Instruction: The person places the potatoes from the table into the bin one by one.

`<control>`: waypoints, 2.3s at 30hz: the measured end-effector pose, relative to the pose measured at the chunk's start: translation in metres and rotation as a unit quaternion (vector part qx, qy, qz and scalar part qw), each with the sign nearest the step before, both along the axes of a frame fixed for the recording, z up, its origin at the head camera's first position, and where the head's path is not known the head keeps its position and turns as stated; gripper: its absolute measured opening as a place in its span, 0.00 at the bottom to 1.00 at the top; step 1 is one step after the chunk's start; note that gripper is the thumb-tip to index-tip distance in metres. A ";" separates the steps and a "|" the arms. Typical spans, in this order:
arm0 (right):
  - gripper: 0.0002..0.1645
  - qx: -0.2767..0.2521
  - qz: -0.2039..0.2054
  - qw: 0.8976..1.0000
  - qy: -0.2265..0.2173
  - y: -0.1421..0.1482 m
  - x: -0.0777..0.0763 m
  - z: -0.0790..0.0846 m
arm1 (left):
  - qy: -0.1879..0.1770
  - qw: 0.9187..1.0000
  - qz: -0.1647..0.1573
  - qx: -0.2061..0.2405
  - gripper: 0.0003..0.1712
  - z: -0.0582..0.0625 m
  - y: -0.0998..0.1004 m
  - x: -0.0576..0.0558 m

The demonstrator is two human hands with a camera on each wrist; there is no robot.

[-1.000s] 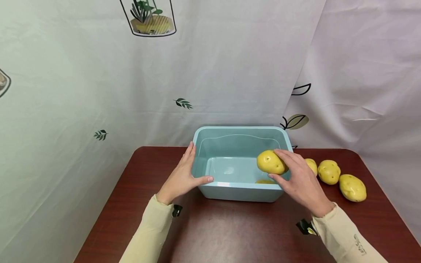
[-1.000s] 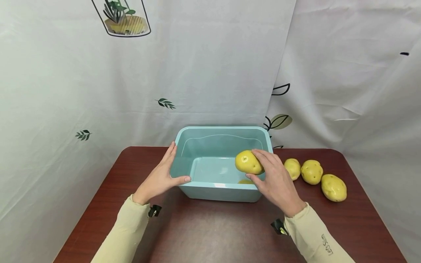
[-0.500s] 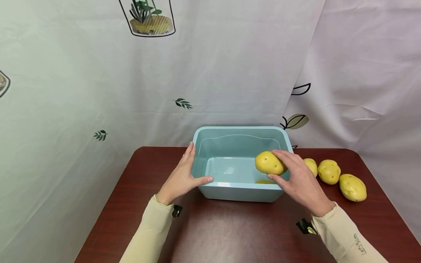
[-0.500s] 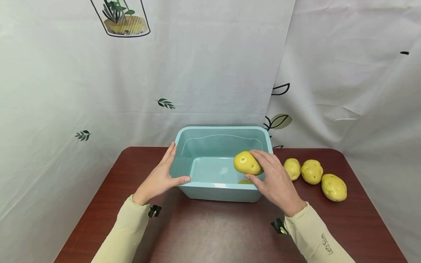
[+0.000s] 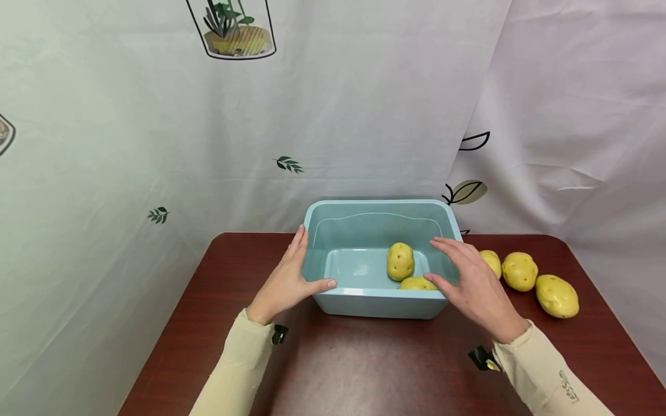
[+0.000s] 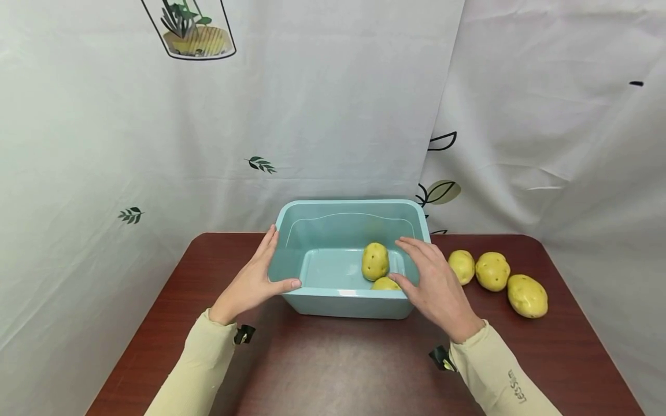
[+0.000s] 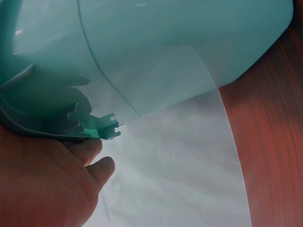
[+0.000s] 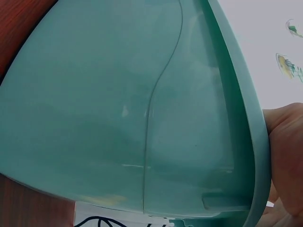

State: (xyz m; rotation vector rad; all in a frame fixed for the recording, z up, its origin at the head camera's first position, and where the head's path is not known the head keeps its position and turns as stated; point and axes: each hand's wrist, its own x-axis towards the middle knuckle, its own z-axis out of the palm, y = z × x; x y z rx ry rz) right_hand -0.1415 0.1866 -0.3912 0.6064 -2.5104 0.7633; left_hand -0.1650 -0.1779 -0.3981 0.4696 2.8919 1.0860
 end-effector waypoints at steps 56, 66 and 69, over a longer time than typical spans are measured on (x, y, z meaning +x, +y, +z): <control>0.37 -0.023 -0.060 0.998 0.010 0.034 0.009 0.007 | 0.008 1.000 0.001 -0.007 0.70 0.000 -0.001 0.000; 0.37 -0.019 -0.068 0.997 0.015 0.042 0.010 0.002 | 0.006 1.000 0.000 0.001 0.69 0.000 0.000 0.001; 0.37 -0.023 -0.068 0.997 0.018 0.046 0.011 0.000 | 0.006 1.000 -0.001 0.000 0.68 0.000 0.000 0.001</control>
